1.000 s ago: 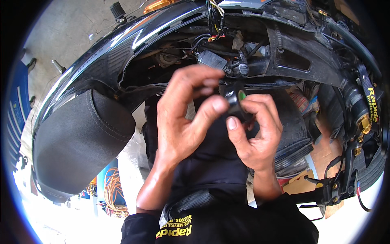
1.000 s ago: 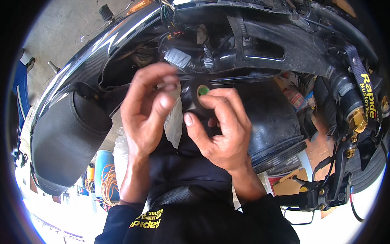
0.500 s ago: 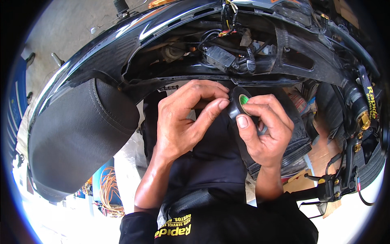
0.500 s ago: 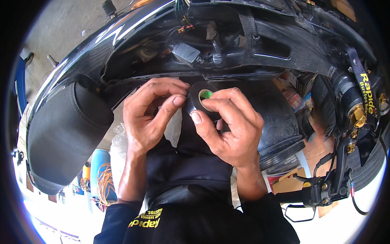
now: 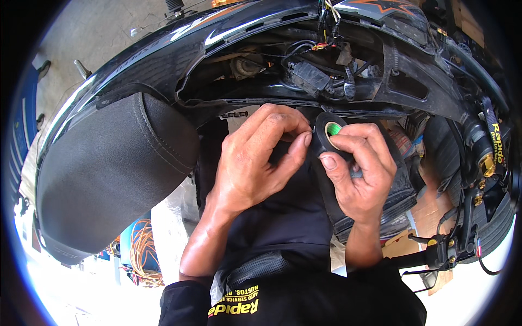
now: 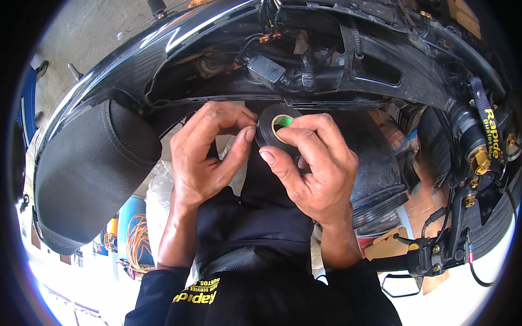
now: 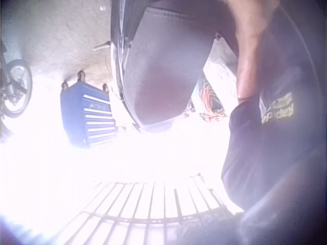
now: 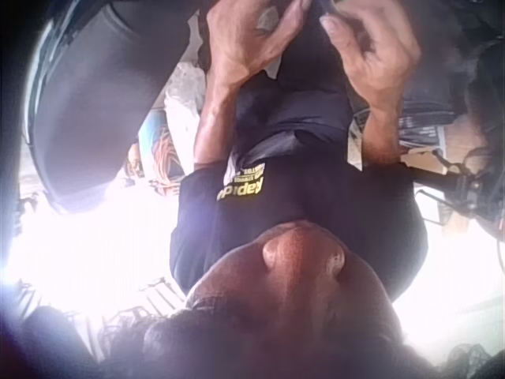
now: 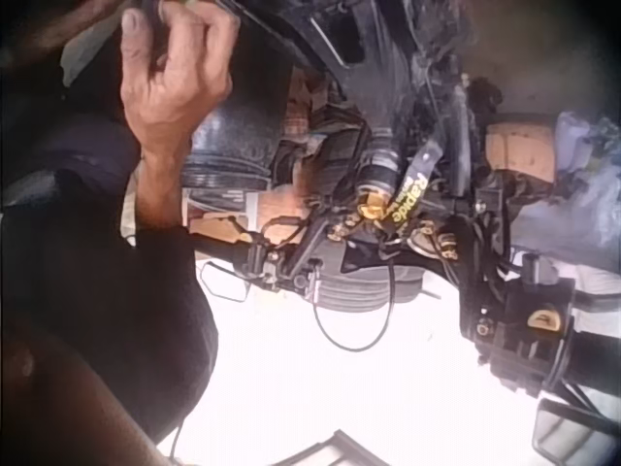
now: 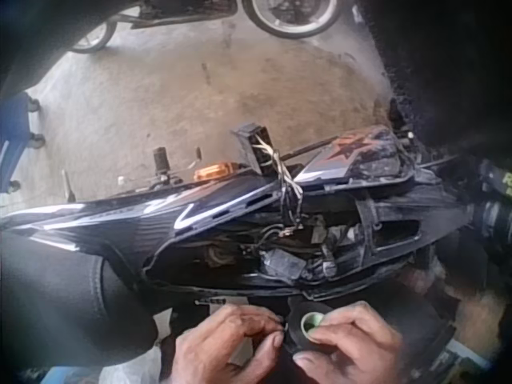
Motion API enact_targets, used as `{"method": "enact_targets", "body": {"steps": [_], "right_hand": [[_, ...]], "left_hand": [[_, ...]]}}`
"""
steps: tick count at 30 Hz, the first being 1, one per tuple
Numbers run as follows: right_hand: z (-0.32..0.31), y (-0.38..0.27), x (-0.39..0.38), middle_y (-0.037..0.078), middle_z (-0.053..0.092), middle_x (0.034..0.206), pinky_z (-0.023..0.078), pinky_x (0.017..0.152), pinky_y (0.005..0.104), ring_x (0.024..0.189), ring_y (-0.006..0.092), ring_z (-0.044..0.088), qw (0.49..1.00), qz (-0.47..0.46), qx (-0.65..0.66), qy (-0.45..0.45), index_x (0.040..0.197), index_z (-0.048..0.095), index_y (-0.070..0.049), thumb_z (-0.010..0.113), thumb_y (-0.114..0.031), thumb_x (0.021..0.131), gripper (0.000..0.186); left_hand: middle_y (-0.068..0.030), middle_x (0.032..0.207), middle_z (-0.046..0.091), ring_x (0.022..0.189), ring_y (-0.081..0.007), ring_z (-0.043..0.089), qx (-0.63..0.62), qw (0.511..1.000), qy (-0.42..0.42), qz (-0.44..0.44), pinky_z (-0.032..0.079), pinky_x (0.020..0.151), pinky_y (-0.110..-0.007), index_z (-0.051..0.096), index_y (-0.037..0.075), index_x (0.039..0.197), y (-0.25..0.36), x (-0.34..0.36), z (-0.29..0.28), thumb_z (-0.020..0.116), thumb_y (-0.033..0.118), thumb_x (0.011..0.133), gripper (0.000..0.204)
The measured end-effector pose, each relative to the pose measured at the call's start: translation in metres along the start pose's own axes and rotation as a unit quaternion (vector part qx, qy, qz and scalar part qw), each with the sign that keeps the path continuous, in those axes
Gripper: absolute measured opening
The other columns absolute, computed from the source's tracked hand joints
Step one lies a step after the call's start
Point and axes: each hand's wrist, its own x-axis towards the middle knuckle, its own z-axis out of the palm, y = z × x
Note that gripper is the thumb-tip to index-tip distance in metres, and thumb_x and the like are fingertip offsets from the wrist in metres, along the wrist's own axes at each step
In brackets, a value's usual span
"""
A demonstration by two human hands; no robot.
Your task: The person removes the motorcycle seat, then strips and twists exposed wires under the seat area. They wrap the connections with electrical tape, reposition the seat, and continue taping additional wire bundles.
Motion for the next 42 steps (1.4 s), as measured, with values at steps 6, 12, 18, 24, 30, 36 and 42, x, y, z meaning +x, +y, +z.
{"method": "enact_targets", "body": {"steps": [6, 12, 18, 24, 30, 36, 42], "right_hand": [[0.005, 0.005, 0.005, 0.015, 0.073, 0.106, 0.055, 0.073, 0.0292, 0.086, 0.0180, 0.070, 0.995, -0.018, 0.087, 0.050, 0.094, 0.075, 0.000, 0.094, -0.022, 0.090, 0.029], [0.000, 0.011, 0.009, 0.015, 0.071, 0.118, 0.055, 0.088, 0.0307, 0.104, 0.0173, 0.070, 0.962, 0.123, 0.241, -0.034, 0.082, 0.064, -0.001, 0.088, -0.013, 0.091, 0.028], [-0.007, -0.007, 0.030, 0.011, 0.069, 0.108, 0.056, 0.090, 0.0332, 0.101, 0.0190, 0.070, 0.971, 0.150, 0.181, -0.044, 0.100, 0.077, -0.003, 0.081, -0.006, 0.091, 0.010], [-0.001, -0.013, 0.043, 0.010, 0.069, 0.106, 0.056, 0.087, 0.0347, 0.099, 0.0226, 0.070, 0.994, 0.048, 0.025, 0.095, 0.099, 0.078, -0.003, 0.079, 0.004, 0.088, 0.013], [0.008, -0.003, 0.069, 0.008, 0.073, 0.110, 0.056, 0.090, 0.0313, 0.102, 0.0171, 0.069, 0.960, 0.005, -0.118, 0.254, 0.105, 0.079, 0.000, 0.078, 0.001, 0.099, 0.007], [0.000, -0.001, 0.081, 0.007, 0.075, 0.110, 0.057, 0.087, 0.0291, 0.095, 0.0133, 0.069, 0.966, -0.023, -0.098, 0.237, 0.108, 0.080, 0.002, 0.079, 0.000, 0.100, 0.008], [-0.011, 0.000, 0.091, 0.001, 0.076, 0.100, 0.050, 0.079, 0.0204, 0.089, 0.0052, 0.065, 0.974, 0.070, 0.086, 0.195, 0.114, 0.079, 0.002, 0.080, -0.007, 0.103, 0.014]], "left_hand": [[-0.0092, 0.114, 0.068, 0.098, -0.0120, 0.074, -0.320, 0.932, 0.093, -0.143, 0.062, 0.082, -0.028, 0.061, -0.003, 0.112, -0.001, -0.005, 0.015, 0.066, 0.005, 0.111, 0.008], [-0.0077, 0.109, 0.075, 0.084, -0.0084, 0.070, -0.301, 0.944, 0.016, -0.134, 0.058, 0.076, -0.026, 0.063, -0.001, 0.108, -0.005, -0.002, 0.016, 0.069, 0.005, 0.108, 0.008], [-0.0068, 0.102, 0.073, 0.082, -0.0100, 0.064, -0.170, 0.984, 0.001, -0.051, 0.052, 0.074, -0.027, 0.064, 0.000, 0.106, -0.011, 0.003, 0.014, 0.072, 0.006, 0.105, 0.010], [-0.0114, 0.111, 0.072, 0.103, -0.0205, 0.069, -0.156, 0.985, 0.069, 0.016, 0.055, 0.096, -0.034, 0.067, 0.001, 0.113, -0.009, 0.033, 0.023, 0.070, 0.006, 0.106, 0.009], [-0.0203, 0.124, 0.076, 0.109, -0.0269, 0.073, 0.010, 0.976, 0.213, 0.038, 0.058, 0.098, -0.038, 0.065, -0.005, 0.139, -0.014, 0.090, 0.055, 0.080, 0.022, 0.104, 0.047], [-0.0260, 0.126, 0.076, 0.115, -0.0335, 0.076, -0.090, 0.958, 0.242, -0.126, 0.059, 0.102, -0.040, 0.061, -0.007, 0.141, 0.019, 0.109, 0.061, 0.082, 0.025, 0.104, 0.053], [-0.0142, 0.117, 0.078, 0.097, -0.0171, 0.071, -0.178, 0.958, 0.223, -0.029, 0.058, 0.088, -0.034, 0.065, -0.003, 0.138, -0.017, 0.083, 0.071, 0.068, 0.010, 0.105, 0.035]]}}
